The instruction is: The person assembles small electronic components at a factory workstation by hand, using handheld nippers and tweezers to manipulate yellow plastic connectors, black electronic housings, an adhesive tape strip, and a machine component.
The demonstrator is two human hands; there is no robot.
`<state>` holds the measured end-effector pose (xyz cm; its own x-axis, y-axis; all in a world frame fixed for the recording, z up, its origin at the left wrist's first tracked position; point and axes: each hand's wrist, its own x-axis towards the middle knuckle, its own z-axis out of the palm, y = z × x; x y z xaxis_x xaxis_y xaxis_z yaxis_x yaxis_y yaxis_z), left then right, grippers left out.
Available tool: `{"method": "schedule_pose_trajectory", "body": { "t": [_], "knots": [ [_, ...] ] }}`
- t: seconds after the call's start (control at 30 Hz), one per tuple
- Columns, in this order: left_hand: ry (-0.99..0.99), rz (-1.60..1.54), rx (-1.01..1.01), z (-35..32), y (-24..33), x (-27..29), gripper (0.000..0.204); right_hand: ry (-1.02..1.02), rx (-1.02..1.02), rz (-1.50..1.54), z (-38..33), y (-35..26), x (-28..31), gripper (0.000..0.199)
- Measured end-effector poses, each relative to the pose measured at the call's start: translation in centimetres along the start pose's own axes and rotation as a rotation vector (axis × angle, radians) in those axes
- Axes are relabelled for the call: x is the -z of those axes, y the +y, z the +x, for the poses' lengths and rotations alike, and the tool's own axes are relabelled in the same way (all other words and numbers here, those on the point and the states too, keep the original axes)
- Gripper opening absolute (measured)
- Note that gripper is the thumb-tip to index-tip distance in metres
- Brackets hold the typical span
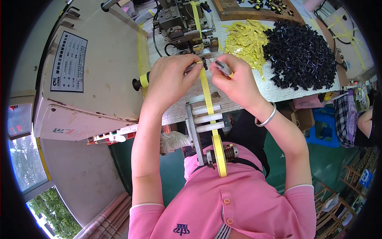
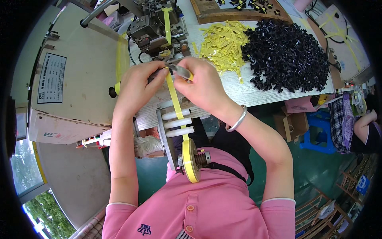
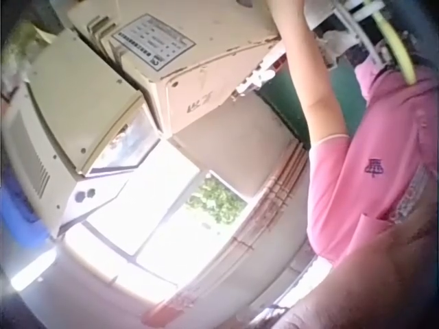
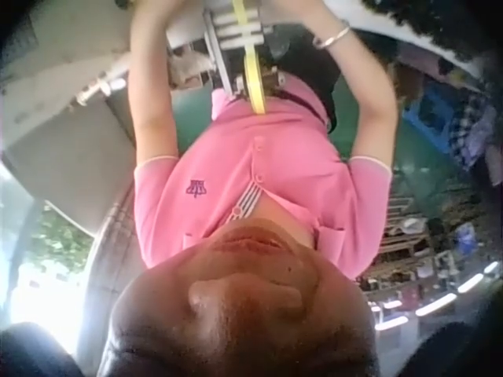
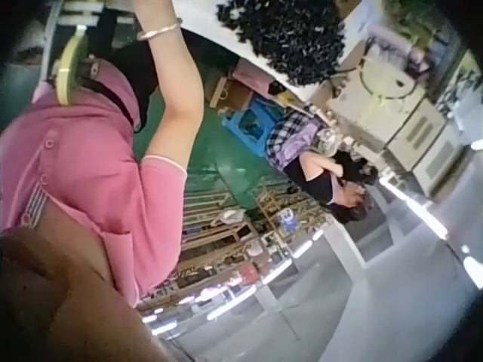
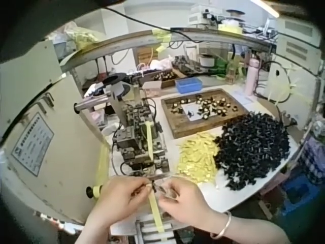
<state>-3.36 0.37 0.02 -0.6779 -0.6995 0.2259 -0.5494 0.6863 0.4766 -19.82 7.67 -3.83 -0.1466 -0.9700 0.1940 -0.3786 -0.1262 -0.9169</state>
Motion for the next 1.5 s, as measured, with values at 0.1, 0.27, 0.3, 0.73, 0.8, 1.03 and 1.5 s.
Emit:
{"method": "schedule_pose_trajectory", "body": {
  "t": [0.1,0.27,0.3,0.73,0.8,1.03,1.5],
  "knots": [
    [-0.037,-0.054,0.063,0.0,0.2,0.1,0.022,0.025,0.006,0.022,0.5,-0.3,-0.1,0.008],
    [-0.047,-0.074,0.073,0.2,0.5,0.2,0.022,0.042,-0.036,0.104,1.0,1.6,0.0,0.009],
    [-0.055,-0.075,0.086,0.2,0.5,0.3,0.022,0.022,-0.078,0.11,0.8,1.8,-0.2,0.008],
    [0.305,-0.143,-0.13,-0.4,0.7,-1.6,0.017,0.079,0.034,-0.013,-0.5,-0.7,0.7,0.01],
    [0.309,-0.087,-0.181,-0.3,1.3,-2.1,0.018,0.076,0.042,-0.046,-0.3,-1.1,0.8,0.011],
    [0.29,0.023,-0.235,0.0,1.5,-2.0,0.017,0.07,0.054,-0.18,-0.6,-0.4,2.7,0.02],
    [0.34,-0.119,-0.159,-0.3,1.0,-3.2,0.016,-0.335,-0.488,0.53,-3.1,-1.3,1.5,0.039]
  ]
}}
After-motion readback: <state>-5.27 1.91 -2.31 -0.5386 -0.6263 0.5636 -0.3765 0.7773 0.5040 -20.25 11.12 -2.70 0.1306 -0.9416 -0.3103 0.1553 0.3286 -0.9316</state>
